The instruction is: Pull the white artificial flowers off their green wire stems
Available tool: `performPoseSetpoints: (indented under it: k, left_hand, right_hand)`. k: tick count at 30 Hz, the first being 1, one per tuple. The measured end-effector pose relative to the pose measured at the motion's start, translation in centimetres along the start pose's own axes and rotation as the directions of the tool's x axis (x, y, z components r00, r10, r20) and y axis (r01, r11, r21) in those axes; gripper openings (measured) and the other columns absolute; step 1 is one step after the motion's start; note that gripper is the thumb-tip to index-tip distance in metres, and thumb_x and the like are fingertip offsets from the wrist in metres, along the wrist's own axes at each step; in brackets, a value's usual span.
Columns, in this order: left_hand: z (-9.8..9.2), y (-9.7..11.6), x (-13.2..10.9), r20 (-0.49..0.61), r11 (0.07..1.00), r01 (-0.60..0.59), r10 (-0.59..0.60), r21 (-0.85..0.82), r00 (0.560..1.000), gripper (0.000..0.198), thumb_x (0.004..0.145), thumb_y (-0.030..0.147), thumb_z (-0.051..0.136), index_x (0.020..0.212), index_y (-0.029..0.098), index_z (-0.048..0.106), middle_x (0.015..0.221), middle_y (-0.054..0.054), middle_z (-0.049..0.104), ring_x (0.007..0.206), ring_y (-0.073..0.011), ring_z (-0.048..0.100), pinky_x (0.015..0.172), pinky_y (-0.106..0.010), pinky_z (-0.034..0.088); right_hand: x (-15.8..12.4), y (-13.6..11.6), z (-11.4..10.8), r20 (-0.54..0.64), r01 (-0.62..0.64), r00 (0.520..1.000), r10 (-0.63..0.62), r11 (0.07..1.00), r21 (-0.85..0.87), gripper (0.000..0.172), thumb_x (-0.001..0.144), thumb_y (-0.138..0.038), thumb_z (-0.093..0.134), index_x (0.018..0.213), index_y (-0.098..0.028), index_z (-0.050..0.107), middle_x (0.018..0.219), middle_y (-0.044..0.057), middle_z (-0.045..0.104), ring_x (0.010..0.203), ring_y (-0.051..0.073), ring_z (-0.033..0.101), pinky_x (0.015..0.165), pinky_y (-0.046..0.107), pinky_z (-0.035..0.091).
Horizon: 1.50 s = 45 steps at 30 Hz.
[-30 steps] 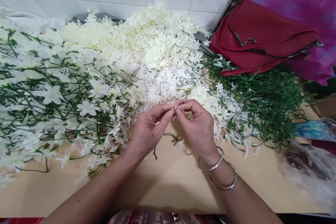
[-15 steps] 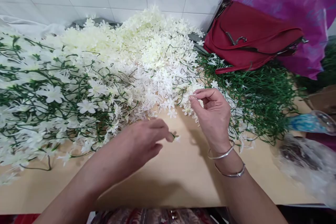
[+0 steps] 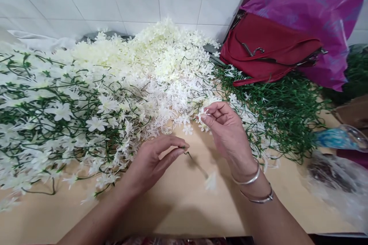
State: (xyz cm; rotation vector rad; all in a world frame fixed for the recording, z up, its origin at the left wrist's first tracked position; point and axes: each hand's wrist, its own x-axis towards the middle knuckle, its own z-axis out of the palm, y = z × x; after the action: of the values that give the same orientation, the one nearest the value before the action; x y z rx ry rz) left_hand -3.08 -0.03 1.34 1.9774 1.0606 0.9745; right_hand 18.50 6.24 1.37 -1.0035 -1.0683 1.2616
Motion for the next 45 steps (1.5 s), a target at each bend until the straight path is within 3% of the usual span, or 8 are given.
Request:
performPoseSetpoints:
  k: [5,10,16,23,28,31,37,45]
  left_hand:
    - [1.9,-1.6,-0.2,-0.176,0.952,0.172,-0.221,-0.255,0.959,0.012,0.101,0.028,0.067,0.104,0.023,0.078,0.085,-0.001,0.077,0.081,-0.0139,0.074,0.076,-0.024,0.055]
    - [2.5,-2.7,-0.9,-0.192,0.871,0.281,-0.38,-0.403,0.905,0.013,0.096,0.031,0.073,0.106,0.023,0.078,0.091,-0.002,0.077,0.076,-0.0142,0.075,0.074,-0.025,0.058]
    - [2.4,-2.7,-0.7,-0.186,0.912,0.245,-0.317,-0.329,0.93,0.01,0.097,0.029,0.071,0.103,0.024,0.078,0.08,0.0,0.073,0.073,-0.0132,0.071,0.07,-0.025,0.054]
    - [2.4,-2.5,-0.8,-0.181,0.93,0.213,-0.275,-0.298,0.944,0.009,0.1,0.028,0.068,0.102,0.023,0.075,0.08,0.0,0.071,0.07,-0.0126,0.068,0.07,-0.026,0.053]
    - [2.3,-2.5,-0.8,-0.167,0.936,0.269,-0.31,-0.227,0.936,0.011,0.101,0.029,0.064,0.1,0.021,0.071,0.076,0.0,0.071,0.068,-0.0144,0.067,0.067,-0.027,0.052]
    - [2.4,-2.4,-0.7,-0.2,0.964,0.241,-0.259,-0.107,0.945,0.011,0.101,0.026,0.062,0.093,0.021,0.068,0.074,0.0,0.069,0.067,-0.0145,0.065,0.066,-0.027,0.049]
    - [2.6,-2.4,-0.6,-0.243,0.982,0.163,-0.137,0.091,0.96,0.011,0.1,0.019,0.061,0.091,0.02,0.067,0.072,0.001,0.064,0.064,-0.0136,0.059,0.063,-0.025,0.043]
    - [2.7,-2.4,-0.8,-0.272,0.98,0.166,-0.13,0.113,0.953,0.012,0.099,0.015,0.059,0.091,0.019,0.066,0.072,0.001,0.063,0.064,-0.0131,0.058,0.062,-0.024,0.042]
  right_hand:
    - [-0.4,-0.2,0.2,0.255,-0.266,0.936,0.242,0.962,0.067,0.034,0.067,-0.035,0.096,0.087,-0.023,0.072,0.082,-0.003,0.067,0.076,0.012,0.06,0.077,0.026,0.05]
    - [-0.7,0.6,0.3,0.326,-0.33,0.897,0.299,0.943,0.044,0.027,0.071,-0.034,0.094,0.088,-0.024,0.076,0.081,-0.003,0.067,0.075,0.011,0.058,0.075,0.025,0.048]
    - [-0.7,1.0,0.5,0.346,-0.307,0.893,0.288,0.952,0.001,0.021,0.075,-0.031,0.092,0.086,-0.024,0.075,0.081,-0.003,0.067,0.074,0.011,0.058,0.074,0.026,0.047]
    - [-0.8,1.3,0.8,0.36,-0.288,0.885,0.296,0.954,-0.077,0.02,0.078,-0.029,0.088,0.086,-0.022,0.072,0.08,-0.003,0.066,0.074,0.011,0.058,0.073,0.026,0.046]
    - [-1.2,1.2,1.1,0.321,-0.147,0.924,0.208,0.968,-0.205,0.016,0.081,-0.028,0.083,0.084,-0.022,0.07,0.082,-0.001,0.067,0.078,0.014,0.06,0.076,0.03,0.048]
    - [-1.4,1.0,1.4,0.322,-0.089,0.93,0.179,0.957,-0.274,0.012,0.083,-0.026,0.08,0.085,-0.022,0.07,0.084,0.0,0.068,0.081,0.016,0.061,0.078,0.031,0.048]
    - [-1.5,1.3,1.8,0.341,-0.182,0.904,0.257,0.955,-0.236,0.01,0.082,-0.024,0.077,0.081,-0.021,0.068,0.079,-0.001,0.068,0.075,0.014,0.061,0.074,0.031,0.048]
    - [-1.4,2.2,1.7,0.349,-0.187,0.899,0.265,0.952,-0.241,0.011,0.079,-0.023,0.079,0.078,-0.02,0.068,0.077,-0.001,0.069,0.071,0.013,0.061,0.071,0.03,0.048]
